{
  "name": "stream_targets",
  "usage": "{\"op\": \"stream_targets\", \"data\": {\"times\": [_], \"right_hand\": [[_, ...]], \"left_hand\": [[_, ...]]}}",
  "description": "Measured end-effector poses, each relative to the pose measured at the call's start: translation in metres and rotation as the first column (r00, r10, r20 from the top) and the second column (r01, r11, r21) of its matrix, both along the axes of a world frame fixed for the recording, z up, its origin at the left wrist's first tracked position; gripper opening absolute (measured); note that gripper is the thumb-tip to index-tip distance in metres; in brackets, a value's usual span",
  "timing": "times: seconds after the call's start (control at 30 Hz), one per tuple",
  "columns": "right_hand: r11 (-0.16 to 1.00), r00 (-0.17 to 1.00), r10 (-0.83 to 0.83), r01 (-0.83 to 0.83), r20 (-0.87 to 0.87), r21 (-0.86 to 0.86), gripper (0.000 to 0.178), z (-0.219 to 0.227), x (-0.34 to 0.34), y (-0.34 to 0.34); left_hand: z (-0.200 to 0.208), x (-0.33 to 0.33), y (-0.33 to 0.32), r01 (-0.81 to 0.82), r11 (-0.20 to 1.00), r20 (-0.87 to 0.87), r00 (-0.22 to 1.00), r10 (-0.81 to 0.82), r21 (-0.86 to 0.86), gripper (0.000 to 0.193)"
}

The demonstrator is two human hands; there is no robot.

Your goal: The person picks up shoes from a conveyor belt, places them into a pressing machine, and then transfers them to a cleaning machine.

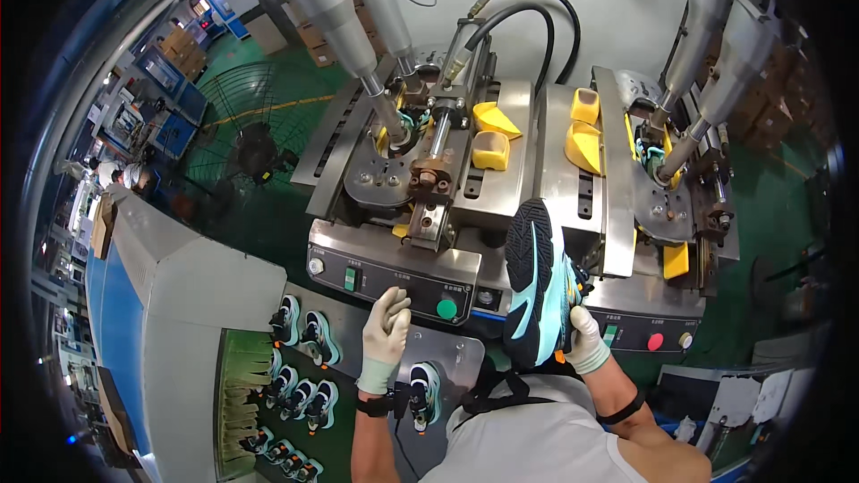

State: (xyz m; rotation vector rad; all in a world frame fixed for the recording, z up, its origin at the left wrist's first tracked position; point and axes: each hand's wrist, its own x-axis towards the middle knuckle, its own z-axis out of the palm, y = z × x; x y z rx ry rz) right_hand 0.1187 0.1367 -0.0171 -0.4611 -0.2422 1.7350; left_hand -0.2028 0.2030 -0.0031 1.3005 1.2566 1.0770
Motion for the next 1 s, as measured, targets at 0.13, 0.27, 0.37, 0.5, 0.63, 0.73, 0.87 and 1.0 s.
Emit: {"op": "stream_targets", "data": {"times": [0.13, 0.27, 0.37, 0.5, 0.63, 0.73, 0.87, 1.0], "right_hand": [[0.998, 0.998, -0.033, 0.037, 0.056, -0.057, 0.066, -0.014, -0.005, -0.016], [0.996, 0.997, -0.054, 0.058, 0.058, -0.072, 0.063, -0.007, -0.016, -0.022], [0.991, 0.996, -0.073, 0.079, 0.055, -0.11, 0.062, 0.0, -0.018, -0.021], [0.991, 0.992, -0.081, 0.09, 0.096, -0.101, 0.061, 0.011, -0.022, -0.006], [0.99, 0.981, -0.11, 0.123, 0.16, -0.069, 0.062, 0.011, -0.021, -0.001], [0.99, 0.957, -0.122, 0.137, 0.263, -0.04, 0.077, 0.015, -0.017, 0.003], [0.952, 0.888, -0.257, 0.3, 0.382, -0.057, 0.086, 0.018, -0.003, -0.01], [0.96, 0.855, -0.26, 0.278, 0.448, 0.026, 0.078, 0.028, 0.0, -0.011]], "left_hand": [[-0.001, -0.016, -0.003, -0.014, 0.998, -0.024, 1.0, 0.016, 0.066, 0.054], [0.012, -0.023, 0.018, -0.118, 0.985, -0.047, 0.991, 0.125, 0.128, 0.053], [0.024, -0.02, 0.059, -0.102, 0.98, 0.015, 0.995, 0.101, 0.169, 0.054], [0.029, -0.007, 0.139, -0.057, 0.972, 0.08, 0.996, 0.039, 0.229, 0.057], [0.009, 0.008, 0.23, -0.014, 0.976, -0.118, 0.992, 0.04, 0.219, 0.066], [-0.008, 0.016, 0.286, -0.012, 0.99, -0.292, 0.955, 0.053, 0.141, 0.073], [-0.029, 0.058, 0.339, 0.078, 0.997, -0.722, 0.689, -0.062, -0.012, 0.073], [-0.08, 0.042, 0.375, 0.21, 0.974, -0.749, 0.632, -0.199, -0.082, 0.074]]}}
